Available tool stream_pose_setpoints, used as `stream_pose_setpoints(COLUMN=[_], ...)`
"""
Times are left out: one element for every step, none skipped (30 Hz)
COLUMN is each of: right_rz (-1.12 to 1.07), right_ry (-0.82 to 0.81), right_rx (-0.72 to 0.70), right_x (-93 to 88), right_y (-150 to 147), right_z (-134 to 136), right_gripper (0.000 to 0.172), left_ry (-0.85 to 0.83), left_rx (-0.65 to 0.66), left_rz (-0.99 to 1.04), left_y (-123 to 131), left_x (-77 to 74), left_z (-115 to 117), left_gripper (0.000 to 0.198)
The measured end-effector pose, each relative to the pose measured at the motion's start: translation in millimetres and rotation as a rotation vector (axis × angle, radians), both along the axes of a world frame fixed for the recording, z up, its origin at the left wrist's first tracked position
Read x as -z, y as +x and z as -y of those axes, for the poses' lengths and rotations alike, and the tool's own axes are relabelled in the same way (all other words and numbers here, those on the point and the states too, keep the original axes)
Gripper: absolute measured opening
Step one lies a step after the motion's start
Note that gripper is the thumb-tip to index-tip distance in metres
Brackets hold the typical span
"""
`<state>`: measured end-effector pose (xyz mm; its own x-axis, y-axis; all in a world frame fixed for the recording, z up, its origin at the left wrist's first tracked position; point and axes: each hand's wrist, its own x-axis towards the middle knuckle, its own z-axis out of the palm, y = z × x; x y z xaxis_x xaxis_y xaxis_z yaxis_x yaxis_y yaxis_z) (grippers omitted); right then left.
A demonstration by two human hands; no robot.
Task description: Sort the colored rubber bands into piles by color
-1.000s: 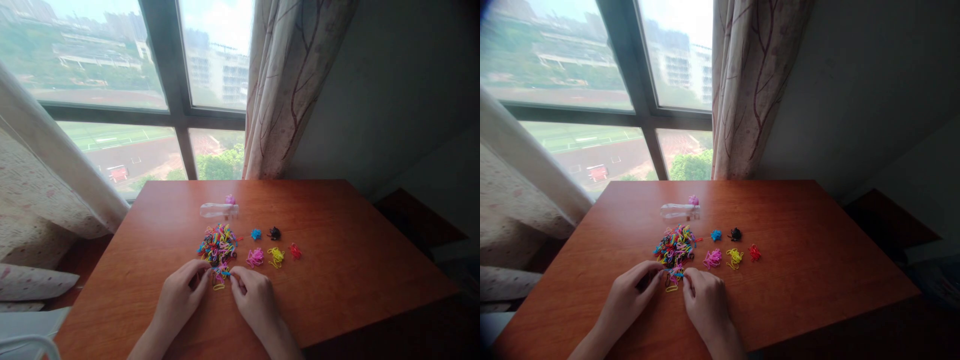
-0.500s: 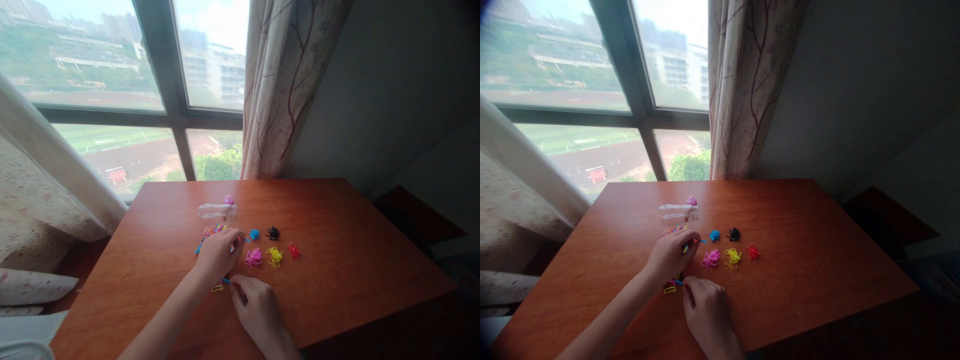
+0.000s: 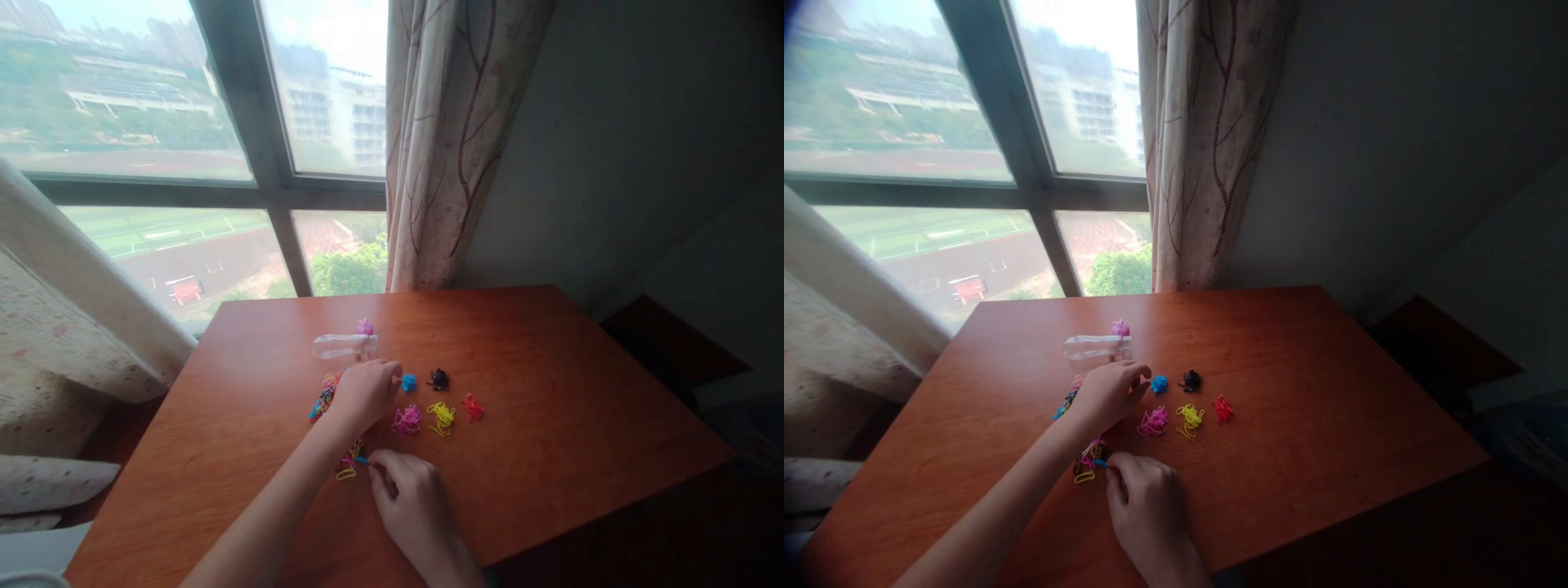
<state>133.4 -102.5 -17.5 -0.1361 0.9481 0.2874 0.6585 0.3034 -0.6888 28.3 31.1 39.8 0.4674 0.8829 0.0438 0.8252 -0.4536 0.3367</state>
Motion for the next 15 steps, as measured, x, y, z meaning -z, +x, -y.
stream_pose_setpoints(right_rz=[-0.011,-0.021,-0.030,-0.034,-0.033,-0.028,-0.020,-0.010,0.000,0.011,0.026,0.051,0.087,0.135,0.186], right_ry=[-0.003,-0.007,-0.011,-0.012,-0.011,-0.007,-0.001,0.008,0.018,0.026,0.032,0.031,0.027,0.019,0.007], right_rx=[0.006,0.012,0.020,0.029,0.037,0.048,0.064,0.085,0.110,0.136,0.158,0.172,0.182,0.190,0.197], right_x=[0.2,0.3,0.2,-0.2,-1.2,-2.7,-4.6,-7.0,-9.6,-12.3,-14.8,-17.1,-19.1,-20.8,-22.3], right_y=[-0.2,-0.3,0.0,0.8,2.4,4.9,8.4,12.9,18.2,24.2,30.4,36.5,42.1,47.0,50.8], right_z=[0.1,0.1,0.0,-0.4,-1.2,-2.6,-4.7,-7.6,-11.3,-15.9,-21.1,-26.8,-32.8,-39.1,-45.2], right_gripper=[0.019,0.019,0.019,0.019,0.018,0.018,0.018,0.018,0.018,0.019,0.019,0.018,0.018,0.017,0.016], left_ry=[0.008,0.017,0.025,0.032,0.036,0.040,0.043,0.044,0.059,0.075,0.090,0.101,0.105,0.110,0.114], left_rx=[-0.008,-0.019,-0.032,-0.044,-0.055,-0.065,-0.072,-0.075,-0.090,-0.098,-0.095,-0.098,-0.095,-0.097,-0.098], left_rz=[0.008,0.016,0.025,0.034,0.040,0.051,0.067,0.093,0.154,0.211,0.262,0.299,0.324,0.345,0.359], left_y=[-3.9,-8.5,-13.7,-19.5,-25.7,-32.4,-39.4,-46.5,-53.7,-60.8,-67.5,-73.6,-79.2,-84.0,-88.0], left_x=[-3.1,-6.1,-8.5,-10.0,-10.4,-9.4,-7.0,-3.3,1.7,7.4,13.7,20.1,26.2,31.8,36.6], left_z=[3.0,6.9,11.7,17.4,23.9,31.1,38.9,47.1,55.5,64.0,72.4,80.6,88.2,95.0,101.0], left_gripper=[0.018,0.018,0.019,0.019,0.020,0.020,0.021,0.020,0.019,0.019,0.018,0.018,0.017,0.016,0.016])
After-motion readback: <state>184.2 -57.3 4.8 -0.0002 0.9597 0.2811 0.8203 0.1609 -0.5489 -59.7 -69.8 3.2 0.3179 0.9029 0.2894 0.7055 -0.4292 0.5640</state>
